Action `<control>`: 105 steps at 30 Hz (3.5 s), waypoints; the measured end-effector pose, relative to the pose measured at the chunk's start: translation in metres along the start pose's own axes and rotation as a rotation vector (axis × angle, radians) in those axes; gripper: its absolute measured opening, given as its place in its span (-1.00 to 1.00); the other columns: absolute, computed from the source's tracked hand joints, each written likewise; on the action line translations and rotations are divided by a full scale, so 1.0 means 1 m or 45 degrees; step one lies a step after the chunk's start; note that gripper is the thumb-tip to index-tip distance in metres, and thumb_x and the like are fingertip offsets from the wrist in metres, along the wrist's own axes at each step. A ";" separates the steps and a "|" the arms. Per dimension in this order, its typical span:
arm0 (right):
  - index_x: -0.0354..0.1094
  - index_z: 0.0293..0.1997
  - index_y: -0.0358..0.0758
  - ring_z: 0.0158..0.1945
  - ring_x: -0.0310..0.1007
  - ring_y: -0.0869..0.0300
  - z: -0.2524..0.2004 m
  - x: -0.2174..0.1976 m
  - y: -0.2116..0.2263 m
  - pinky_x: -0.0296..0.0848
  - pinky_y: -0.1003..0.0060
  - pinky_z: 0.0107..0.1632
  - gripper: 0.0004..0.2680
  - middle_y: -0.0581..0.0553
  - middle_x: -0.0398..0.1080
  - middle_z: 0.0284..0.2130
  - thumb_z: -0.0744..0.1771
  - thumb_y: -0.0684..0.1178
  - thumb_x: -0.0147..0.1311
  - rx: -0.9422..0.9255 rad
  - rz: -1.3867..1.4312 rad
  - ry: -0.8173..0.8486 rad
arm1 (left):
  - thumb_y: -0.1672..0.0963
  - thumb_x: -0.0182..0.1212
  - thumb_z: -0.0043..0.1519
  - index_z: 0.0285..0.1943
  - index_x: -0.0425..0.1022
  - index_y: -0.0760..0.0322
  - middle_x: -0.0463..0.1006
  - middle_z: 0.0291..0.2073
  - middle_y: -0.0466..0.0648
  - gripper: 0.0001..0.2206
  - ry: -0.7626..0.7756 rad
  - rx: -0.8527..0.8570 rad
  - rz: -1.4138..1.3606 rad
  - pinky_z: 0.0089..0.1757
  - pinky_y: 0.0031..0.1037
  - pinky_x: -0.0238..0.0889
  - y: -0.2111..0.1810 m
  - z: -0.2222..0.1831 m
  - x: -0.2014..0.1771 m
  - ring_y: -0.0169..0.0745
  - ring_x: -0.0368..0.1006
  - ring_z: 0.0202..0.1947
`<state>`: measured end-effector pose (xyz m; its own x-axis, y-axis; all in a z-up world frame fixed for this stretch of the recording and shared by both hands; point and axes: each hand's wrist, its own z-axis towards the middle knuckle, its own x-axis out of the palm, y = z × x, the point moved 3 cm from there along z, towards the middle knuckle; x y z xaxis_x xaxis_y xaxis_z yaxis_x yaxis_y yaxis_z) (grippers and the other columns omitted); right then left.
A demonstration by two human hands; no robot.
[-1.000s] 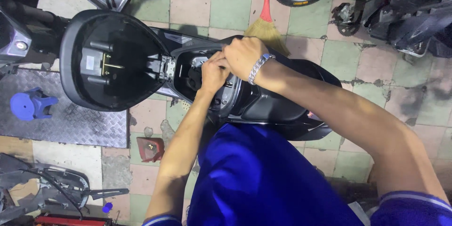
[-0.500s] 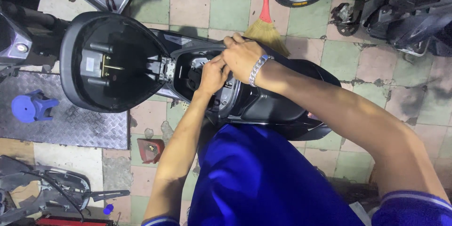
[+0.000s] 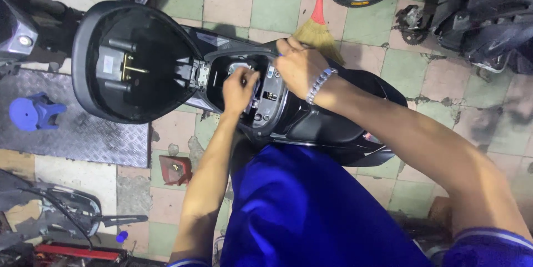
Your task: Disassembling motorcycle body panels and working on internal electrical components using a screwdriver and pliers
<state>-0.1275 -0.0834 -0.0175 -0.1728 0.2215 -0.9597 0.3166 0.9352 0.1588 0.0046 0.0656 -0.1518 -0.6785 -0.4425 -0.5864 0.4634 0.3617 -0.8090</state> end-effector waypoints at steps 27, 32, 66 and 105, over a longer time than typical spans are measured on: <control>0.56 -0.08 0.00 -0.01 0.55 -0.08 -0.105 -0.080 0.012 0.49 0.02 0.02 -0.81 -0.07 0.50 -0.14 0.27 -0.18 0.23 0.578 0.689 -0.261 | 0.10 0.26 0.17 -0.11 0.60 0.09 0.64 -0.24 0.02 -0.85 0.748 -0.088 0.048 -0.05 -0.13 0.46 0.068 -0.065 0.035 0.12 0.59 -0.10; 0.57 -0.09 -0.04 -0.01 0.56 -0.06 -0.128 -0.070 0.013 0.47 0.10 0.04 -0.82 -0.10 0.52 -0.17 0.27 -0.20 0.25 0.611 0.828 -0.365 | 0.09 0.22 0.15 -0.16 0.67 0.00 0.59 -0.06 -0.15 -0.85 0.782 0.345 0.636 -0.07 -0.30 0.50 0.081 -0.099 0.094 -0.05 0.52 0.05; 0.56 -0.12 -0.21 -0.03 0.55 -0.17 -0.155 -0.054 0.003 0.45 0.03 0.04 -0.83 -0.22 0.53 -0.20 0.26 -0.29 0.28 0.590 0.924 -0.499 | 0.16 0.18 0.18 -0.41 0.70 0.11 0.67 -0.40 -0.13 -0.82 0.832 0.714 0.783 -0.33 -0.36 0.45 0.054 -0.073 0.059 -0.08 0.54 -0.15; 0.53 -0.06 -0.35 -0.15 0.54 0.02 -0.136 -0.037 0.017 0.56 0.15 -0.16 -0.86 -0.30 0.52 -0.15 0.31 -0.31 0.22 0.913 1.225 -0.388 | 0.15 0.42 0.13 -0.18 0.62 0.17 0.64 -0.41 -0.07 -0.88 0.395 -0.668 -0.791 -0.32 -0.57 0.40 0.156 -0.076 0.021 -0.28 0.52 -0.33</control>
<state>-0.2424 -0.0381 0.0527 0.6061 0.5715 -0.5531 0.6503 0.0443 0.7584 0.0200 0.1749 -0.2871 -0.8815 -0.4690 0.0545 -0.3130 0.4941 -0.8111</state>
